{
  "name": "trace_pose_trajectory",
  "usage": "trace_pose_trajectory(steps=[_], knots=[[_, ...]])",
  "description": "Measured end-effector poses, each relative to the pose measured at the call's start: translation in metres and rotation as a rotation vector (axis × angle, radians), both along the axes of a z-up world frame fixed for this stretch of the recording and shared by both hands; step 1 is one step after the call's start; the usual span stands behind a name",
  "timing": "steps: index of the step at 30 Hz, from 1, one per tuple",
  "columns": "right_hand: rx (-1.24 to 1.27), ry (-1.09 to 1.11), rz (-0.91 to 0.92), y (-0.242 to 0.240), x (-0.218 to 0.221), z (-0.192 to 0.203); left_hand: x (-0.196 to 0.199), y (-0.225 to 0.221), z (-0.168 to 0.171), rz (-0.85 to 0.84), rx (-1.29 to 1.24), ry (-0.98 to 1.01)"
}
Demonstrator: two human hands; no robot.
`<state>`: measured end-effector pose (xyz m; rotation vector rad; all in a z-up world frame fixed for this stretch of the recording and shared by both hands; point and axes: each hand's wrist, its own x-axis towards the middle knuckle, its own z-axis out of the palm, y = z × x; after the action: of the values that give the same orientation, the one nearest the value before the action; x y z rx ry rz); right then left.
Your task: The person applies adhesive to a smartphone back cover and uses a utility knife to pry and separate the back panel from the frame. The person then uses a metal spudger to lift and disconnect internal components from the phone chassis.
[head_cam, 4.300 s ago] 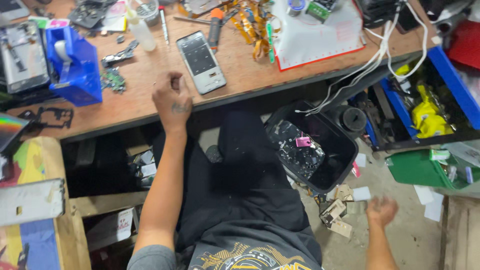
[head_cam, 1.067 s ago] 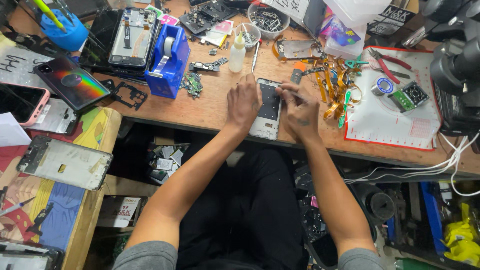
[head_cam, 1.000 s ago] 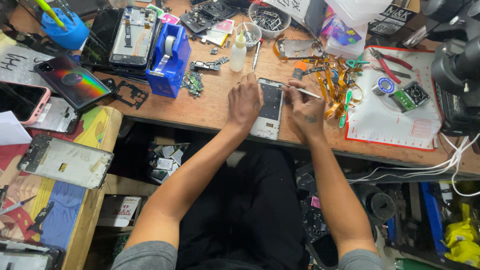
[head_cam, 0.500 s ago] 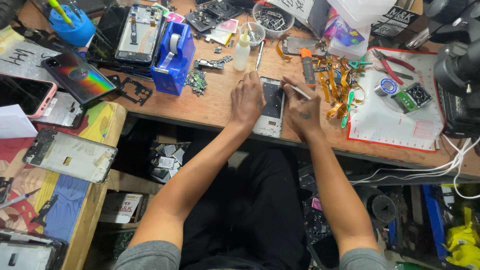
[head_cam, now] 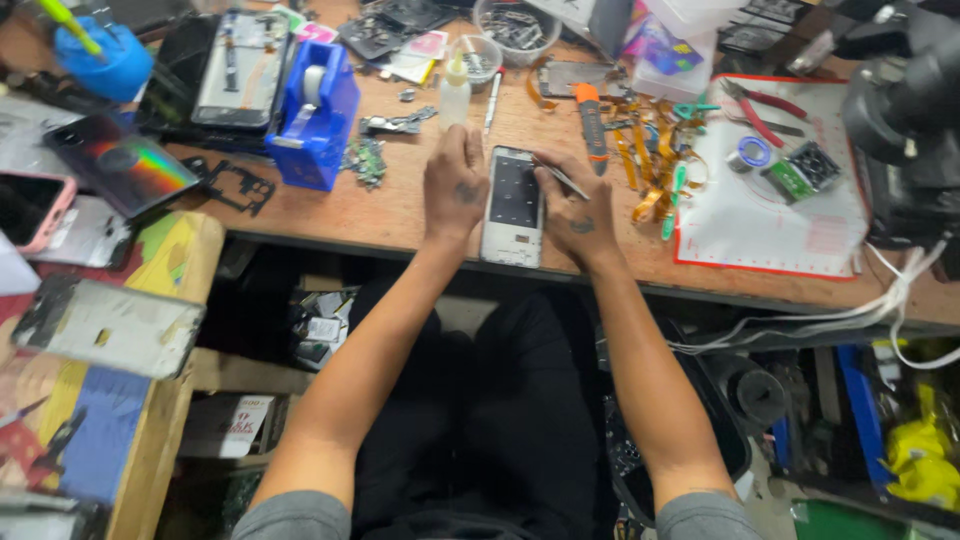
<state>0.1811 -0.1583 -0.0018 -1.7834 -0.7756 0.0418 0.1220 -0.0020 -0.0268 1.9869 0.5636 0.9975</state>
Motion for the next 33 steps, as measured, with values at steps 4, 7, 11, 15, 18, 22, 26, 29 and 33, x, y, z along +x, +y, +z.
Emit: trace_pose_trajectory(steps=[4,7,11,15,18,22,26,29,33], knots=[[-0.026,-0.05,-0.033,-0.004,0.006,-0.003,0.002,-0.002,-0.002,-0.024,0.124,0.127],[-0.034,-0.075,-0.03,-0.007,0.004,-0.002,-0.002,-0.006,0.0,-0.035,0.095,0.13],[-0.048,-0.128,-0.008,-0.01,0.001,0.003,-0.002,-0.01,0.005,-0.013,0.111,0.234],[-0.047,-0.242,0.011,-0.009,-0.001,0.004,0.0,-0.012,0.005,-0.014,0.294,0.203],[-0.075,-0.292,0.015,-0.008,0.0,0.001,0.0,-0.01,-0.001,-0.036,0.322,0.193],[-0.104,-0.326,0.046,-0.009,0.002,-0.004,0.006,-0.009,-0.011,-0.014,0.359,0.207],[-0.105,-0.291,0.045,-0.004,0.0,-0.002,0.011,-0.009,-0.017,0.067,0.419,0.187],[-0.107,-0.295,0.008,-0.003,-0.004,0.005,0.012,-0.012,-0.014,0.059,0.334,0.228],[-0.125,-0.191,-0.036,-0.005,-0.01,0.013,0.006,-0.013,-0.008,0.033,0.319,0.234]])
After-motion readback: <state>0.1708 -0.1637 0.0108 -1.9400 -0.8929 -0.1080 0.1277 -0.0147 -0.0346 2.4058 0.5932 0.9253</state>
